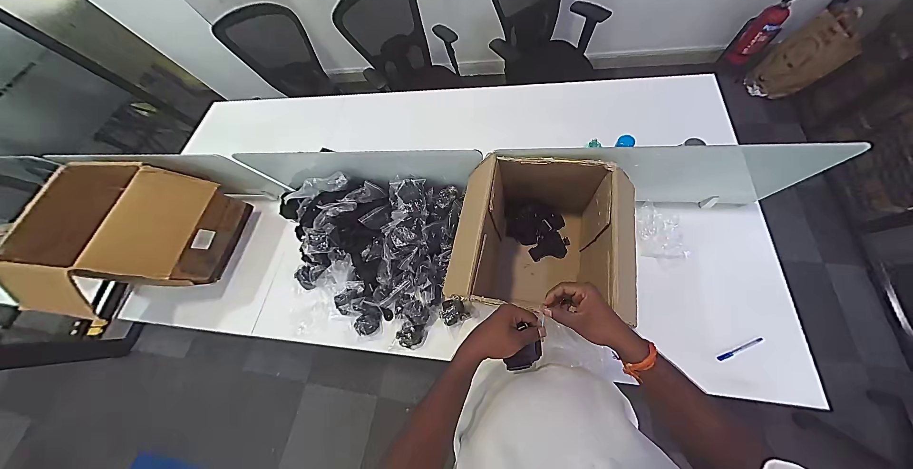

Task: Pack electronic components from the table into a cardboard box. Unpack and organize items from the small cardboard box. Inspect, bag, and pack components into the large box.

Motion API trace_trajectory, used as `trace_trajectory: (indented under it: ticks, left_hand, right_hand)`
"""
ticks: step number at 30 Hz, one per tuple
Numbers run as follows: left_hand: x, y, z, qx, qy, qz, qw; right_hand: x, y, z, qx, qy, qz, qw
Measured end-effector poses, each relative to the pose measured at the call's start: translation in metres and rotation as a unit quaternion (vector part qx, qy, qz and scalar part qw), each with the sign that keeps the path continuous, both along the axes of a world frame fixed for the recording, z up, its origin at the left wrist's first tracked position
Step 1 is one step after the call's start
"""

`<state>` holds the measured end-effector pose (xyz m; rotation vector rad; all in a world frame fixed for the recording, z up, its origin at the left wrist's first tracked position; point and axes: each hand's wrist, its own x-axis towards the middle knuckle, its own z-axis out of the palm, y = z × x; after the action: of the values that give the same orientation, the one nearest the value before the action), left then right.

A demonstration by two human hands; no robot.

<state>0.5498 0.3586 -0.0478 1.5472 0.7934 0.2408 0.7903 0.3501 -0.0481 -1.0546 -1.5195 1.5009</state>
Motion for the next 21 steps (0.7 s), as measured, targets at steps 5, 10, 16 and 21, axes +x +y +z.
trace_trajectory:
  ticks: [5, 10, 16, 21]
  left_hand:
    - [0.0034, -0.001, 0.003, 0.022, 0.006, 0.03, 0.999]
    - [0.004, 0.0003, 0.0057, 0.047, 0.015, 0.025, 0.998]
    - [0.0069, -0.0024, 0.0, 0.043, 0.008, 0.06, 0.997]
    - [0.0072, -0.0018, -0.004, 0.021, 0.001, 0.071, 0.997]
  right_hand:
    - [-0.001, 0.0002, 0.0013, -0.012, 0.0, -0.02, 1.0]
    - [-0.002, -0.0005, 0.0023, -0.032, -0.002, 0.003, 0.999]
    - [-0.0041, -0.002, 0.0004, -0.047, -0.013, -0.013, 0.999]
    - [-0.0062, -0.0045, 0.0027, -0.046, -0.022, -0.04, 0.998]
